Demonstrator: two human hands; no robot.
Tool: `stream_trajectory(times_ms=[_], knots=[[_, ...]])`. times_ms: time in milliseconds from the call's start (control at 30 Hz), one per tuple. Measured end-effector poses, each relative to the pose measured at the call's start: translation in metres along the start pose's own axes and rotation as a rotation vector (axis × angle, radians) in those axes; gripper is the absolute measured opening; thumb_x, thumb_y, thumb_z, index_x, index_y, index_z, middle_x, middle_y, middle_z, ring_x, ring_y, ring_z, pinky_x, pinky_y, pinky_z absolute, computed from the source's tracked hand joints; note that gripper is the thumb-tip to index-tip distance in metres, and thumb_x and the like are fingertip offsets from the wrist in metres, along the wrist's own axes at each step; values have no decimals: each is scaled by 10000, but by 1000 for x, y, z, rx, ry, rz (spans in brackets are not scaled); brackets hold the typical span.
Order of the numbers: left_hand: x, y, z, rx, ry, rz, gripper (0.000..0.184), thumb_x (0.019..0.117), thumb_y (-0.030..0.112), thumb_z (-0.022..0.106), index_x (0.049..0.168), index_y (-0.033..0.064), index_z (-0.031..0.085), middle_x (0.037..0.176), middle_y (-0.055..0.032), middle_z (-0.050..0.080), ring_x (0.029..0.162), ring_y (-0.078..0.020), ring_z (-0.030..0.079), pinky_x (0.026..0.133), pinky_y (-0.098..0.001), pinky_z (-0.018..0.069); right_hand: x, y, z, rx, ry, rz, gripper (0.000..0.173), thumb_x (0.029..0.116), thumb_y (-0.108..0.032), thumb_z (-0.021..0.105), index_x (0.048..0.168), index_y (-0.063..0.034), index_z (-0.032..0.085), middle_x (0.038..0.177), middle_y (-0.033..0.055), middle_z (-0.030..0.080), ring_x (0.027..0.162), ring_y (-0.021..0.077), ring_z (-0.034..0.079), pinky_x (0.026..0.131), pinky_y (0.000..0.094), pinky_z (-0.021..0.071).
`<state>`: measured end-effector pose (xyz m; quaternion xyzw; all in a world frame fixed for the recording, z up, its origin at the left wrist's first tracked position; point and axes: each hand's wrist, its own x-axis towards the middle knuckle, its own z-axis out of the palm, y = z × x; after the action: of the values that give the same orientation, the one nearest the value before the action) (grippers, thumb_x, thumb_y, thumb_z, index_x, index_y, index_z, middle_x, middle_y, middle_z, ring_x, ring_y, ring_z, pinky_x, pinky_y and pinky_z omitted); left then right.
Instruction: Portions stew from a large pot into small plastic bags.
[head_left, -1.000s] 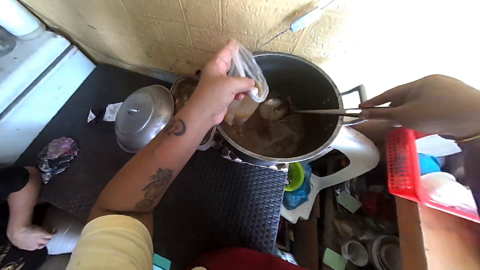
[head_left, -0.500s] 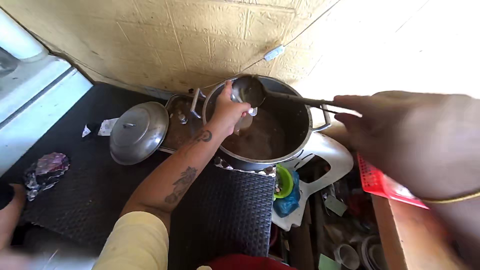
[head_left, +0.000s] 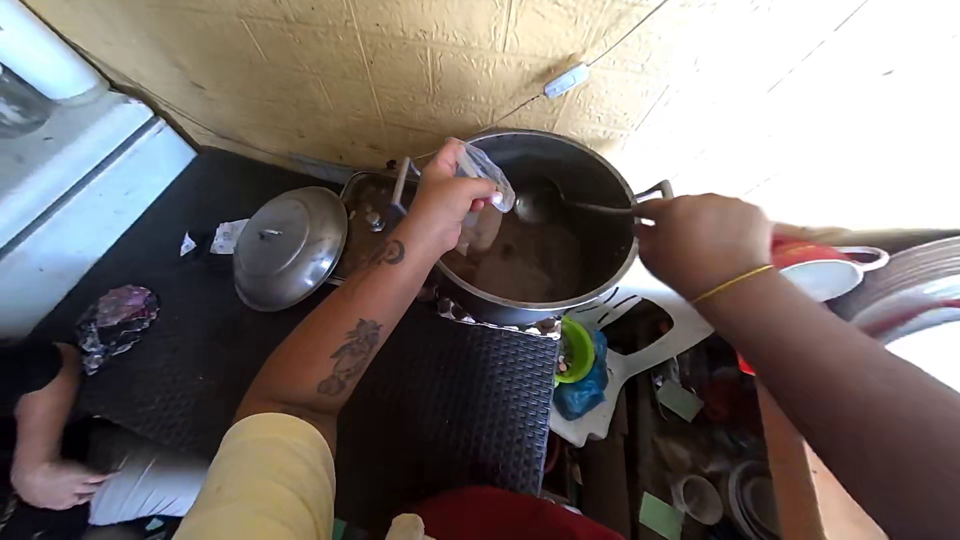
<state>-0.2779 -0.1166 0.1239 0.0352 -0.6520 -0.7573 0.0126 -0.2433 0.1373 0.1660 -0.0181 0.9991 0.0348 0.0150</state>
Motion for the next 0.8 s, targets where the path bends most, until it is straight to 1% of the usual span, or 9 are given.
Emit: stream_trajectory(times_ms=[67,167,300,400,467,567,633,700,800], knots=[[-5,6,-4,8,15,-24,824,843,-155,662,1564,58,325,1408,-161,512,783,-111,604,611,-208,499,1,-12,19,-118,-65,-56,182,1018,-149,596,1112,-63,725,961,271,702,905,509,691,635,656,520],[-11,12,-11,15,21,-32,822,853,-153,659,1570,65,322,1373,-154,531,784,-113,600,608,-207,492,-4,-28,30,-182,-174,-60,167,1012,-163,599,1086,-87,728,960,221,712,912,452,705,637,607,535],[-14,15,-17,3,12,-3,828,850,-161,651,1573,53,310,1380,-153,531,780,-104,609,601,-196,497,6,-28,40,-63,-234,16,192,998,-219,632,1093,-94,742,1017,234,721,973,464,697,702,662,529],[-16,19,-18,11,3,-4,809,853,-157,653,1564,54,327,1344,-154,551,784,-112,615,607,-200,500,25,-8,44,149,-280,79,255,1008,-277,645,1129,-82,754,1109,257,709,1078,488,658,821,727,486],[-18,21,-18,18,-7,2,800,859,-153,650,1562,52,329,1330,-155,552,793,-116,615,616,-203,503,35,8,49,326,-298,115,270,999,-279,686,1128,-55,762,1124,266,703,1104,480,639,895,729,452],[-19,24,-19,22,-17,14,782,863,-155,644,1551,45,333,1290,-146,556,782,-109,607,613,-200,500,43,27,60,548,-289,186,216,971,-215,736,1077,-29,765,1043,244,705,968,407,649,870,651,475],[-20,25,-19,17,-24,12,805,863,-159,644,1568,56,318,1336,-152,549,779,-106,608,608,-199,496,44,34,62,640,-280,220,186,969,-171,735,1076,-21,758,1017,223,699,885,350,630,832,588,486],[-20,24,-19,22,-29,12,814,862,-164,642,1572,60,313,1377,-154,530,782,-106,608,607,-198,497,41,37,55,681,-272,244,192,977,-158,725,1103,-15,745,1023,210,694,867,312,615,822,547,486],[-17,20,-18,39,-19,15,824,852,-162,654,1570,65,320,1422,-150,512,783,-108,609,608,-213,500,37,43,37,676,-224,237,182,986,-158,712,1090,-14,751,986,201,697,837,295,611,807,540,485]])
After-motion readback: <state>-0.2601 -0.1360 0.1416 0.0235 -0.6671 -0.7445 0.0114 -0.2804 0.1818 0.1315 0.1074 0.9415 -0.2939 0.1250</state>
